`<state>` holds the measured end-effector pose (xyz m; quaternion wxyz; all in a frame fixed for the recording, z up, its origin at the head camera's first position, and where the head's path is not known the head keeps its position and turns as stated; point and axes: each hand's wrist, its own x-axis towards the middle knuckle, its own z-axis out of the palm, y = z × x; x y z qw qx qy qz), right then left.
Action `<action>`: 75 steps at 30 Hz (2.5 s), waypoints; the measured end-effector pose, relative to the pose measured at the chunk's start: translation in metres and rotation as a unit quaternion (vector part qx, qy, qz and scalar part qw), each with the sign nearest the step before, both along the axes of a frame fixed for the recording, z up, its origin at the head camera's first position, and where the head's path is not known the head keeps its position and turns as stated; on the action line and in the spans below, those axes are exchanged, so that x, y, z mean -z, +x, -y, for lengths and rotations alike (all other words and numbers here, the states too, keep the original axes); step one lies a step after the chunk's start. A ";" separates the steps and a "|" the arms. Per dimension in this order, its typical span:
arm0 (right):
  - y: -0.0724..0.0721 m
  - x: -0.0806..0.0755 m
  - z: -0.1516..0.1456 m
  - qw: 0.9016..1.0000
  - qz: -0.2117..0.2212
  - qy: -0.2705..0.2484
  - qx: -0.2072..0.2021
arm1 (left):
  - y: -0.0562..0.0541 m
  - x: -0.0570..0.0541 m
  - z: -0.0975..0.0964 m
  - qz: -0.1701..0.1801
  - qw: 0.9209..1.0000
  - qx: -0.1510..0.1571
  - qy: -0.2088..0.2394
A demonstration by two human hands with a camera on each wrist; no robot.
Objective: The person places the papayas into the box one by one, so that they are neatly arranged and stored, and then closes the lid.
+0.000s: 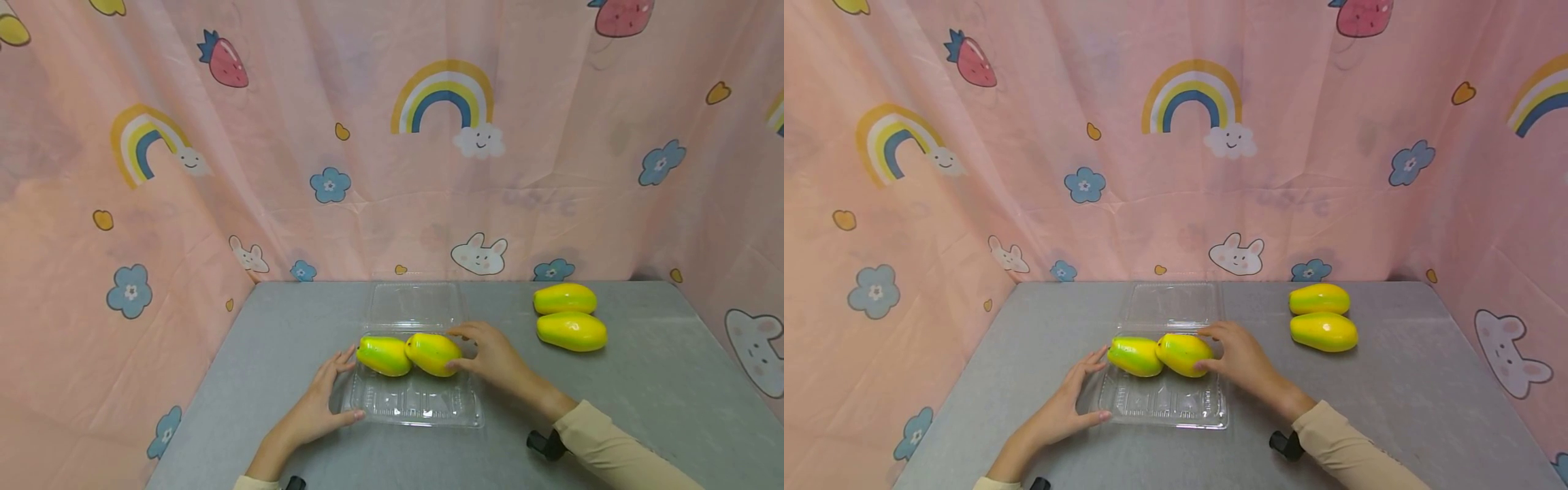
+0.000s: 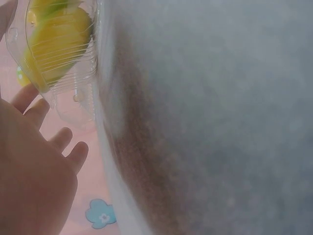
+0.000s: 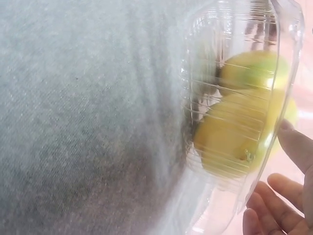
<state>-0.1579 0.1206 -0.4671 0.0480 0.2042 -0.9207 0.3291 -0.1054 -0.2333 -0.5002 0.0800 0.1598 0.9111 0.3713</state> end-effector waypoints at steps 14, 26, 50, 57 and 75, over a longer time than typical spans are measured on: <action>0.002 -0.006 -0.017 1.000 -0.004 -0.016 -0.004 | 0.002 -0.002 -0.001 0.005 1.000 0.000 0.004; 0.014 -0.002 -0.011 0.998 -0.022 0.021 -0.061 | 0.000 -0.001 -0.001 0.006 1.000 -0.003 -0.001; 0.023 -0.006 0.022 0.989 -0.004 0.036 -0.140 | -0.001 0.001 0.000 0.005 1.000 -0.002 -0.001; 0.016 -0.004 0.024 0.984 -0.035 0.045 -0.169 | 0.000 0.001 -0.001 0.004 1.000 -0.001 0.000; 0.010 0.001 0.024 0.981 -0.001 0.061 -0.183 | 0.000 -0.001 -0.001 0.010 1.000 -0.003 0.008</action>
